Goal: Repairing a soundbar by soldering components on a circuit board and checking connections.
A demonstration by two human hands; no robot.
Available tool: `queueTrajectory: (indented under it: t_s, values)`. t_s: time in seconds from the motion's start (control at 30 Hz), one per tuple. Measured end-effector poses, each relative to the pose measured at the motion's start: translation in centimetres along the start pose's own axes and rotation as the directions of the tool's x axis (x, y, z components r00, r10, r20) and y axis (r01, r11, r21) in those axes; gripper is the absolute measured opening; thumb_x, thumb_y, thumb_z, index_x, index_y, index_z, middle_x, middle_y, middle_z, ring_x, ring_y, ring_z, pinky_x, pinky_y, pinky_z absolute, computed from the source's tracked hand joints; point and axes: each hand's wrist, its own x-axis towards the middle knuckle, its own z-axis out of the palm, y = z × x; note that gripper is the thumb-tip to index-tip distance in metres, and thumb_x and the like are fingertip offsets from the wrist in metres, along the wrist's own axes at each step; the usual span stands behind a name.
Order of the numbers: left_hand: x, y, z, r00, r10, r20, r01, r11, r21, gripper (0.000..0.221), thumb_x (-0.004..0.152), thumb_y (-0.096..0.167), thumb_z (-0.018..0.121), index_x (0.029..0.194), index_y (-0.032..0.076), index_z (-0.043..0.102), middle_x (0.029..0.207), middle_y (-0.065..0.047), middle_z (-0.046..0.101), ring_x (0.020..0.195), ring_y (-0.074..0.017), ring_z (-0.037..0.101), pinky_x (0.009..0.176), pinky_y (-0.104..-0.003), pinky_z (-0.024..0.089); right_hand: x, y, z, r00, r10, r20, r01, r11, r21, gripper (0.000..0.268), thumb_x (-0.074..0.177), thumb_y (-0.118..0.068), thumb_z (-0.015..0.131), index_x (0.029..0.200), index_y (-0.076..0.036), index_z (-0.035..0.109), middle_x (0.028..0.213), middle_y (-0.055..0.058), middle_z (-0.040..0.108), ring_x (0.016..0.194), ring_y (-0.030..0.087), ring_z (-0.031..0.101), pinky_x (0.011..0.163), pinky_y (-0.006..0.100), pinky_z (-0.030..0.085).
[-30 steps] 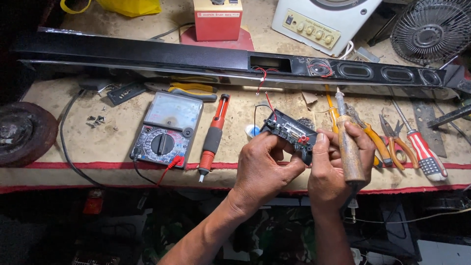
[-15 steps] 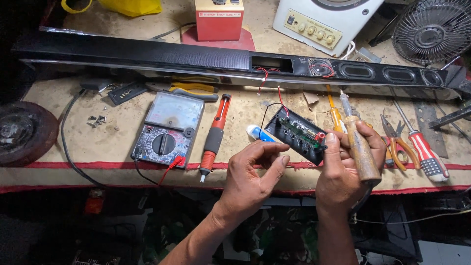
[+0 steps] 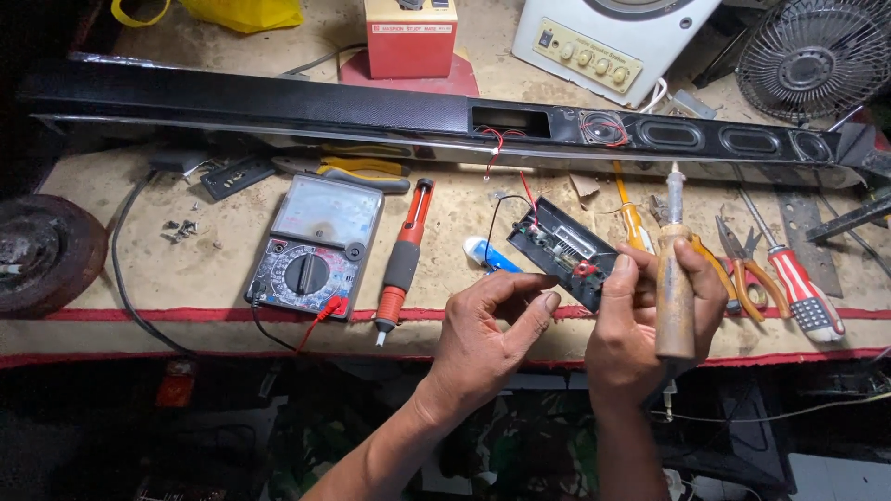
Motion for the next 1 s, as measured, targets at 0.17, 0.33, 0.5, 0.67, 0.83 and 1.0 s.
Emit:
queueTrajectory:
  t_s: [0.17, 0.33, 0.5, 0.67, 0.83, 1.0]
  values:
    - [-0.9, -0.7, 1.0, 0.946, -0.277, 0.168, 0.321, 0.871, -0.372, 0.023, 0.097, 0.022, 0.066, 0.109, 0.003, 0.072, 0.087, -0.005, 0.073, 0.074, -0.0124, 0.067, 0.068, -0.027, 0.059, -1.9, 0.7, -0.2, 0.987, -0.159, -0.017, 0.159, 0.987, 0.004, 0.042, 0.103, 0.015, 0.062, 0.135, -0.001, 0.041, 0.111, 0.032, 0.063, 0.097, 0.034, 0.071, 0.082, 0.037, 0.059]
    - [-3.1, -2.7, 1.4, 0.938, -0.268, 0.22, 0.347, 0.729, -0.59, 0.019, 0.101, 0.017, 0.064, 0.11, 0.002, 0.068, 0.09, -0.008, 0.07, 0.079, -0.0169, 0.069, 0.077, -0.035, 0.065, -4.4, 1.4, -1.5, 0.941, -0.337, 0.001, 0.337, 0.94, -0.055, 0.047, 0.1, 0.019, 0.064, 0.134, -0.002, 0.04, 0.113, 0.032, 0.055, 0.091, 0.041, 0.073, 0.077, 0.041, 0.062]
    - [-5.1, -7.0, 1.6, 0.946, -0.202, 0.255, 0.325, 0.587, -0.741, 0.032, 0.099, 0.013, 0.067, 0.13, 0.005, 0.064, 0.119, -0.008, 0.073, 0.106, -0.0196, 0.07, 0.093, -0.04, 0.061, -5.5, 1.1, -1.5, 0.871, -0.49, 0.035, 0.491, 0.865, -0.107, 0.048, 0.1, 0.015, 0.063, 0.131, -0.009, 0.035, 0.096, 0.032, 0.064, 0.082, 0.037, 0.071, 0.092, 0.049, 0.058]
    - [-5.7, -7.2, 1.4, 0.9, -0.377, 0.217, 0.393, 0.49, -0.778, 0.028, 0.097, 0.012, 0.068, 0.123, 0.003, 0.067, 0.115, -0.01, 0.075, 0.106, -0.0202, 0.071, 0.096, -0.034, 0.056, -6.9, 1.5, -1.5, 0.863, -0.495, 0.103, 0.506, 0.843, -0.183, 0.047, 0.1, 0.011, 0.065, 0.132, -0.007, 0.035, 0.101, 0.03, 0.068, 0.089, 0.034, 0.071, 0.097, 0.047, 0.057]
    - [-6.4, -7.7, 1.3, 0.865, -0.445, 0.232, 0.407, 0.351, -0.843, 0.029, 0.096, 0.004, 0.065, 0.126, 0.003, 0.068, 0.121, -0.012, 0.074, 0.113, -0.0245, 0.069, 0.103, -0.039, 0.054, -7.9, 1.2, -1.7, 0.878, -0.465, 0.11, 0.478, 0.86, -0.181, 0.053, 0.099, 0.011, 0.069, 0.131, -0.01, 0.033, 0.099, 0.028, 0.066, 0.086, 0.032, 0.07, 0.092, 0.044, 0.058]
    - [-8.2, -8.8, 2.4, 0.763, -0.586, 0.273, 0.441, 0.162, -0.883, 0.031, 0.091, 0.007, 0.071, 0.121, 0.004, 0.071, 0.117, -0.008, 0.075, 0.107, -0.0219, 0.07, 0.093, -0.036, 0.058, -9.1, 0.3, -1.9, 0.948, -0.293, 0.123, 0.307, 0.944, -0.121, 0.052, 0.097, 0.009, 0.073, 0.13, -0.009, 0.037, 0.1, 0.027, 0.067, 0.083, 0.029, 0.062, 0.079, 0.035, 0.057]
